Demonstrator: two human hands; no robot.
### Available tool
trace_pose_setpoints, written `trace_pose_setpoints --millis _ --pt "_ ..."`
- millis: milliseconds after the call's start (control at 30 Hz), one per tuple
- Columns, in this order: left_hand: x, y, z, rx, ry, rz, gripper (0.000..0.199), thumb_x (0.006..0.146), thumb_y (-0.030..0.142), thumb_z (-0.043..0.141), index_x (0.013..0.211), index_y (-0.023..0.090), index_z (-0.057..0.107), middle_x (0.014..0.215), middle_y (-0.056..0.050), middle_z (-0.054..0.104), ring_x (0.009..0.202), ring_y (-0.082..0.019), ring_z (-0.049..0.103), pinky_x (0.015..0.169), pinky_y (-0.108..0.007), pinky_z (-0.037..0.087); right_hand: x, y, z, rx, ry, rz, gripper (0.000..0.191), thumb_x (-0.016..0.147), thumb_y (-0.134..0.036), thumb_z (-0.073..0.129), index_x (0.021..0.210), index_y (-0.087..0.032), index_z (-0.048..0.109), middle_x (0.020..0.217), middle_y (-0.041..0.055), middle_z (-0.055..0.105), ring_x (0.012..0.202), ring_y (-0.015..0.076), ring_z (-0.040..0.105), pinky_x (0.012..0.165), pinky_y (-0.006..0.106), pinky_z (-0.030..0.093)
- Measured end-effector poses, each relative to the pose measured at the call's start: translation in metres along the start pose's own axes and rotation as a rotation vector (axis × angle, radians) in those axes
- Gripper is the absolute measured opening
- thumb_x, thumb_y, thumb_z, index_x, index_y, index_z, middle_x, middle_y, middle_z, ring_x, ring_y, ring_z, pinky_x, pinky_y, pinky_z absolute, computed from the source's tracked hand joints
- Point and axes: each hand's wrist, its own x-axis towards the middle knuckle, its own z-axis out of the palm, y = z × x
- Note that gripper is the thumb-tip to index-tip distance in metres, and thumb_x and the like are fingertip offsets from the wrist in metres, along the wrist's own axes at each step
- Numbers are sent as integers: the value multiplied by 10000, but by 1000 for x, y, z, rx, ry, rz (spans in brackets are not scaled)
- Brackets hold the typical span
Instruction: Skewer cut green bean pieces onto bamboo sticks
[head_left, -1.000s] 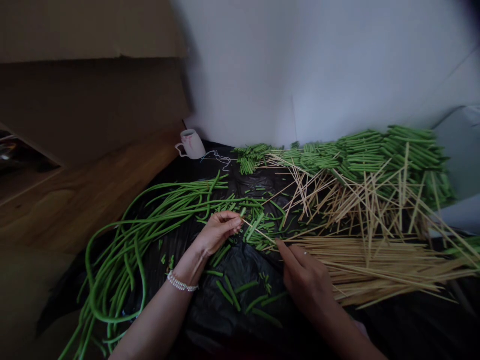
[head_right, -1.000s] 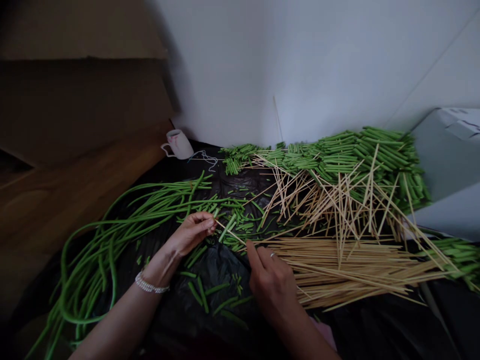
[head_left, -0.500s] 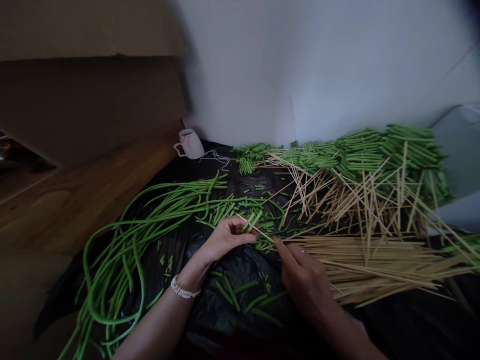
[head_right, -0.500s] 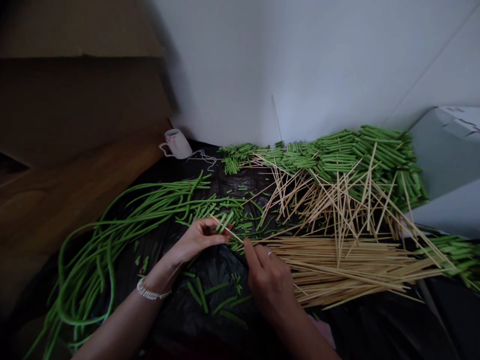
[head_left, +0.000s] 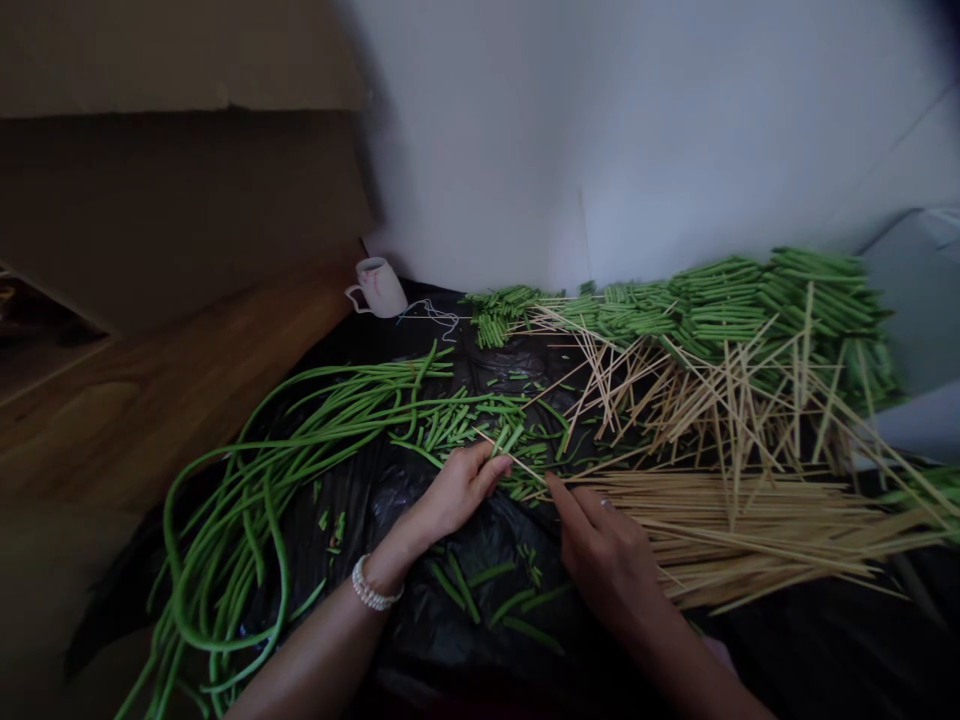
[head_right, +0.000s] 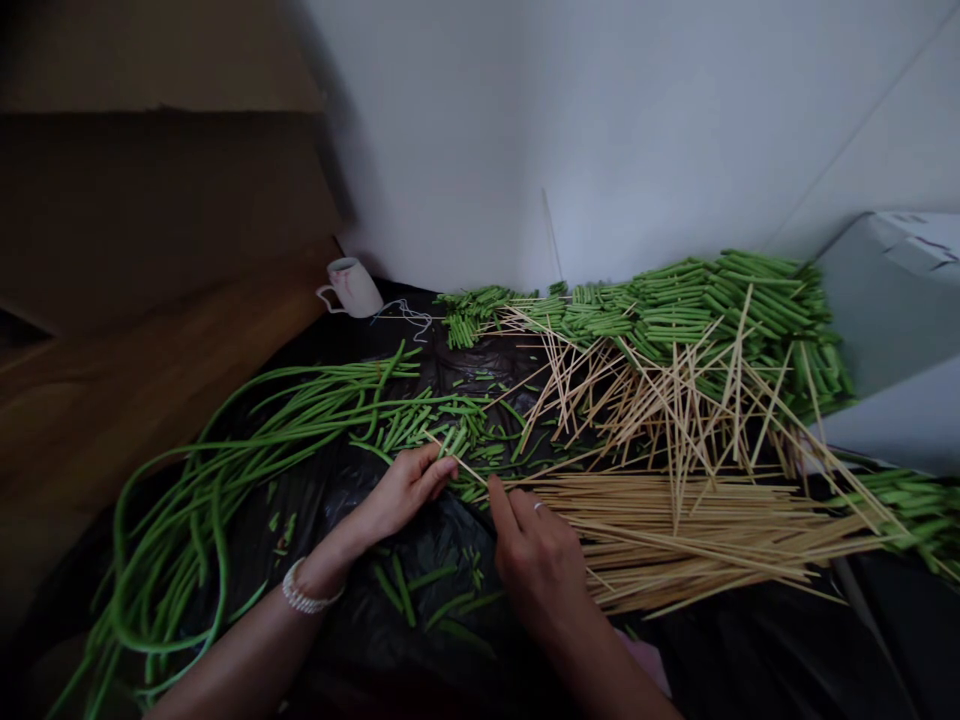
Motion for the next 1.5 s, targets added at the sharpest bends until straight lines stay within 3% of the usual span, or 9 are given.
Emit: trace_pose_setpoints --millis 233,333,500,767,900,1000,1133,1367,1500 --pt "-2 8 -4 144 -3 50 386 929 444 388 718 161 545 572 31 488 545 -107 430 554 -230 326 1 0 -1 4 -7 17 348 874 -62 399 1143 -109 614 749 27 642 594 137 553 569 277 358" --pt "-1 6 -18 134 -8 65 429 938 447 356 703 155 563 572 28 497 556 -108 449 575 -231 336 2 3 -3 0 7 19 351 873 -64 402 1150 -108 614 759 35 654 605 134 563 562 271 362" --pt "1 -9 -52 184 154 -32 440 876 498 459 615 152 537 535 44 393 524 -95 352 505 -226 261 3 8 -5 -42 43 32 329 873 -76 431 1136 -110 626 776 36 669 620 136 577 563 269 376" --pt "-5 -17 -72 195 -241 -81 317 649 465 723 636 160 641 529 48 454 504 -89 370 470 -210 247 3 8 -5 -26 34 42 331 868 -84 438 1130 -124 637 788 40 668 616 133 567 563 260 378" --pt "-7 -21 -75 356 -290 -41 254 583 389 775 727 190 706 605 31 530 564 -109 453 507 -215 278 3 8 -5 -3 10 60 333 871 -83 437 1133 -133 637 792 35 667 642 131 577 587 251 384" --pt "-8 -20 -73 357 -323 -10 174 624 333 744 723 194 711 671 13 563 604 -116 482 533 -216 304 3 8 -4 1 6 63 328 876 -86 437 1130 -129 641 764 29 661 630 129 575 581 250 382" --pt "-9 -8 -70 144 -290 -20 143 715 305 678 742 165 685 728 -5 565 629 -114 489 569 -222 359 2 9 -2 18 25 73 320 882 -88 444 1130 -123 643 782 35 672 631 125 584 587 244 393" --pt "-1 -1 -60 -456 -3 -40 187 793 315 666 857 162 580 826 -35 648 767 -131 580 711 -244 441 1 10 -3 13 50 76 321 881 -95 458 1147 -140 632 826 34 691 636 125 600 582 248 404" --pt "5 -9 -47 -756 93 -157 259 774 346 694 886 173 537 779 -36 676 707 -138 631 610 -224 473 2 9 -4 15 57 73 325 873 -89 461 1143 -145 633 834 40 691 653 125 608 581 245 414"
